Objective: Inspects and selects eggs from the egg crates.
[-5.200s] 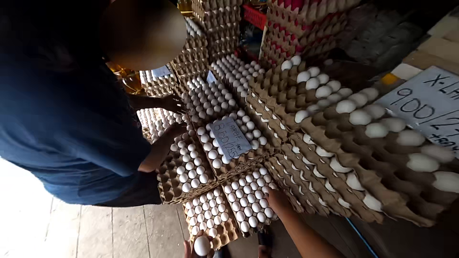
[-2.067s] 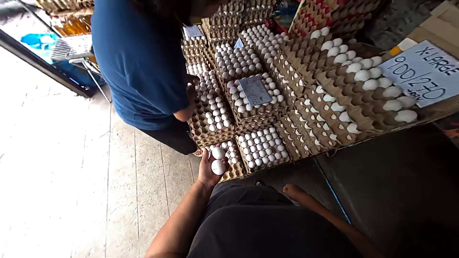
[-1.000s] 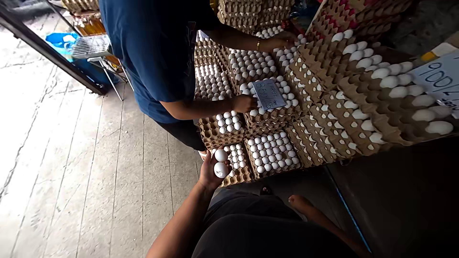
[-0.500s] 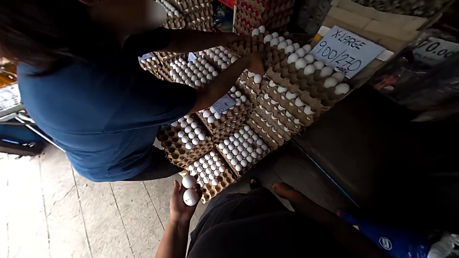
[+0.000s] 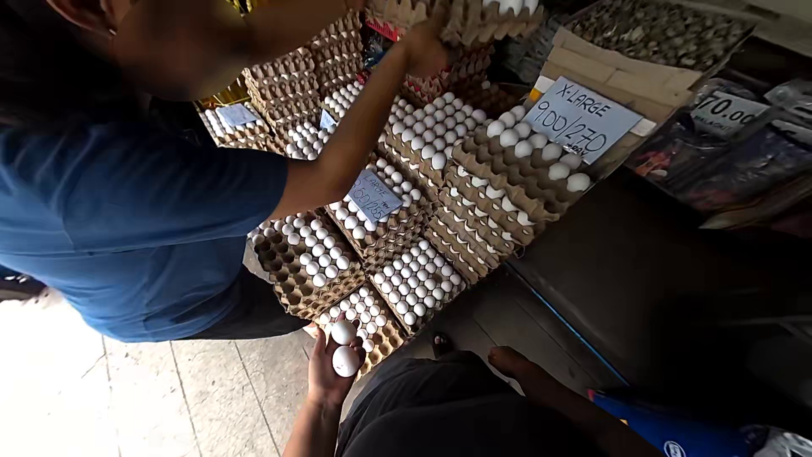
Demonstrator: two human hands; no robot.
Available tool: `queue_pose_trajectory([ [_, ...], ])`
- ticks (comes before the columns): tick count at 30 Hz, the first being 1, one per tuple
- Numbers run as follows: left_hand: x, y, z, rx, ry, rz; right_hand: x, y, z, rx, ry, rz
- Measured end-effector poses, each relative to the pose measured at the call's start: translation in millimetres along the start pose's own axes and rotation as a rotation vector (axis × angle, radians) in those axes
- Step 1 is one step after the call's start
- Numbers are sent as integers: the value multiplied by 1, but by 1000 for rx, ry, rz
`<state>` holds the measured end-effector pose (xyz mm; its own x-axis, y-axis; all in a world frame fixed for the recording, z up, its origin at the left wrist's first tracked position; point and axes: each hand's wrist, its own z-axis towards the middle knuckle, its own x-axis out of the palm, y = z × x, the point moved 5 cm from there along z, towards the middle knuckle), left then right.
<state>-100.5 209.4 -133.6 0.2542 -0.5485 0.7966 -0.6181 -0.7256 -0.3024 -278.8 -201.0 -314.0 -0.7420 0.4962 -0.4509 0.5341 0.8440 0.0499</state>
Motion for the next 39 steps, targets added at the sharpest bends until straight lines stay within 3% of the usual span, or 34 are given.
queue_pose_trajectory([
  [19, 30, 31, 11, 0, -40, -81, -48, -32, 16, -28, 26, -113],
  [29, -8, 28, -17, 78, -104, -89, -66, 36, 12, -81, 40, -172],
  [39, -34, 3, -36, 98, -88, -130, -45, 81, 13, -98, 51, -230],
])
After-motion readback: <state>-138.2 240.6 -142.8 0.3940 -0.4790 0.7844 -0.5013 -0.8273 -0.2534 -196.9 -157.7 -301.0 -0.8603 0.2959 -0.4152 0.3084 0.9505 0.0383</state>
